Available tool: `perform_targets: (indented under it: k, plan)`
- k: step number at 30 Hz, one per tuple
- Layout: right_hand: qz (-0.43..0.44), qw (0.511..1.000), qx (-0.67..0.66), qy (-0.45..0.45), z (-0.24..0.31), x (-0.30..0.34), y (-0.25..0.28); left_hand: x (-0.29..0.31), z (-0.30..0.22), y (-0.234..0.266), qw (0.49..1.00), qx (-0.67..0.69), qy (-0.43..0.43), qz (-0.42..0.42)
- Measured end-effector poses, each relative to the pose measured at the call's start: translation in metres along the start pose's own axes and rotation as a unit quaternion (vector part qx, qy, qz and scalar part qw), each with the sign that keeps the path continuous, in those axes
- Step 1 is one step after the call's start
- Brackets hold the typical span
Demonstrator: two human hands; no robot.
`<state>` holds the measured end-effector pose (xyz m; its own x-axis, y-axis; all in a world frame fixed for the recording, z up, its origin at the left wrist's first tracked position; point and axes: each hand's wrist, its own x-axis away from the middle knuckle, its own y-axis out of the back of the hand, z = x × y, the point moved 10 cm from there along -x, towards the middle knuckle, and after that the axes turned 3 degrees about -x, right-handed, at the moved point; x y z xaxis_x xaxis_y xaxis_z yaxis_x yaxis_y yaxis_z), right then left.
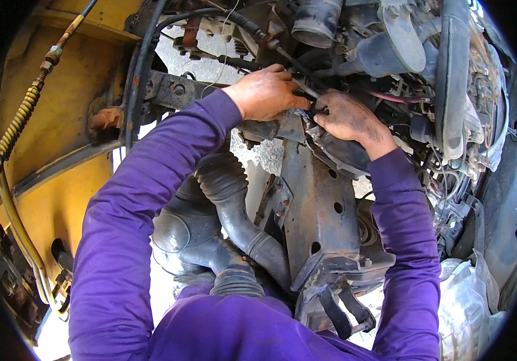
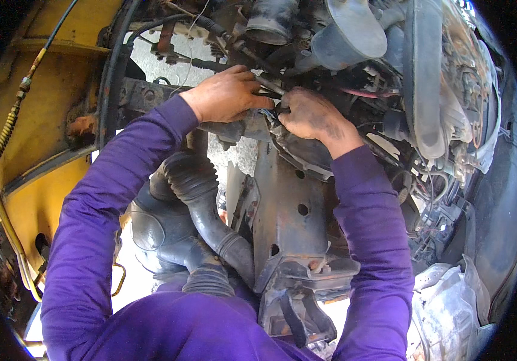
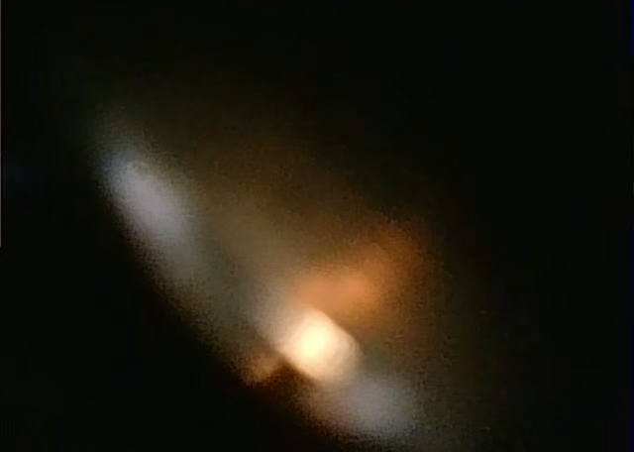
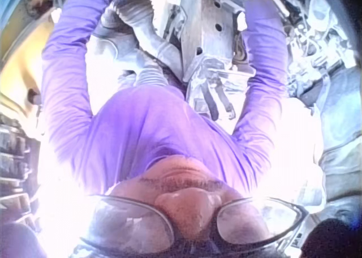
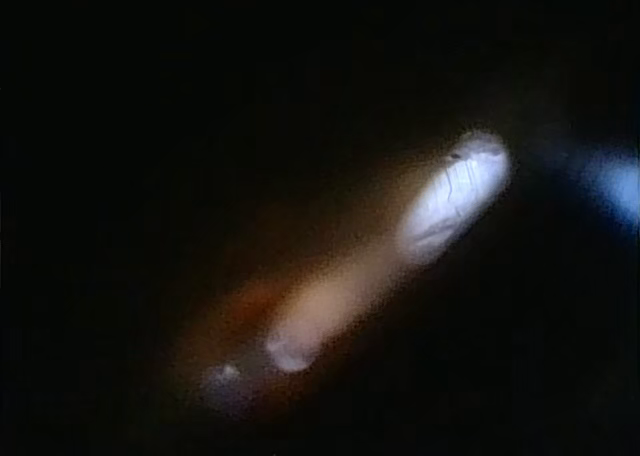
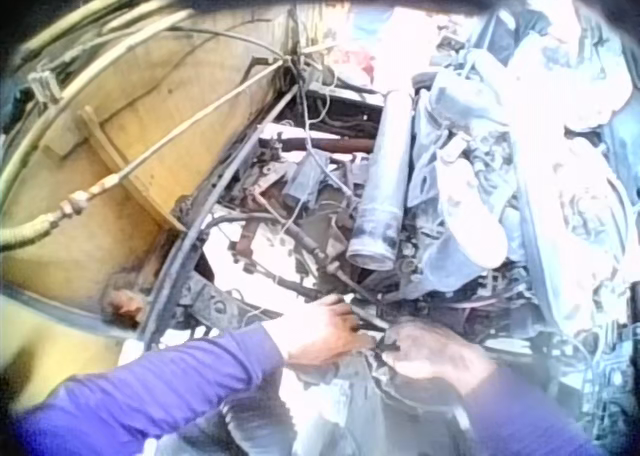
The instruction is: The person works on a vehicle's engine bay, manipulating a bundle of wires and connectors. They strip wire ends, twist them together, and secure the connections with electrical tape. The person also handles a green connector and a black hose clamp during the process.
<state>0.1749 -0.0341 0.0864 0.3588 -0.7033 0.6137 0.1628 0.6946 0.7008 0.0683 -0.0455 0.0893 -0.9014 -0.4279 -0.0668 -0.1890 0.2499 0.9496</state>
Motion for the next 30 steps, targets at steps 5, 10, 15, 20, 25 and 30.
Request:
perform_targets:
  k: [5, 10, 15, 20, 25, 30]
  plan:
    - [0.042, 0.997, 0.031, 0.059, 0.009, -0.014, -0.01, 0.003, 0.007, -0.012, 0.996, 0.067, 0.055, 0.032]
    - [0.051, 0.995, 0.01, 0.08, 0.01, -0.021, -0.011, 0.006, 0.015, -0.03, 0.975, 0.13, 0.165, 0.07]
    - [0.08, 0.996, -0.018, 0.034, -0.009, -0.028, -0.02, -0.034, -0.008, -0.035, 0.966, 0.076, -0.057, 0.239]
    - [0.076, 0.993, -0.044, 0.084, -0.011, -0.02, -0.014, -0.051, 0.01, -0.049, 0.9, 0.226, 0.11, 0.357]
    - [0.08, 0.993, -0.051, 0.066, -0.025, -0.013, -0.014, -0.057, 0.02, -0.053, 0.892, 0.253, 0.215, 0.307]
    - [0.101, 0.993, -0.055, 0.042, -0.031, -0.008, -0.014, -0.051, 0.018, -0.047, 0.883, 0.242, 0.245, 0.319]
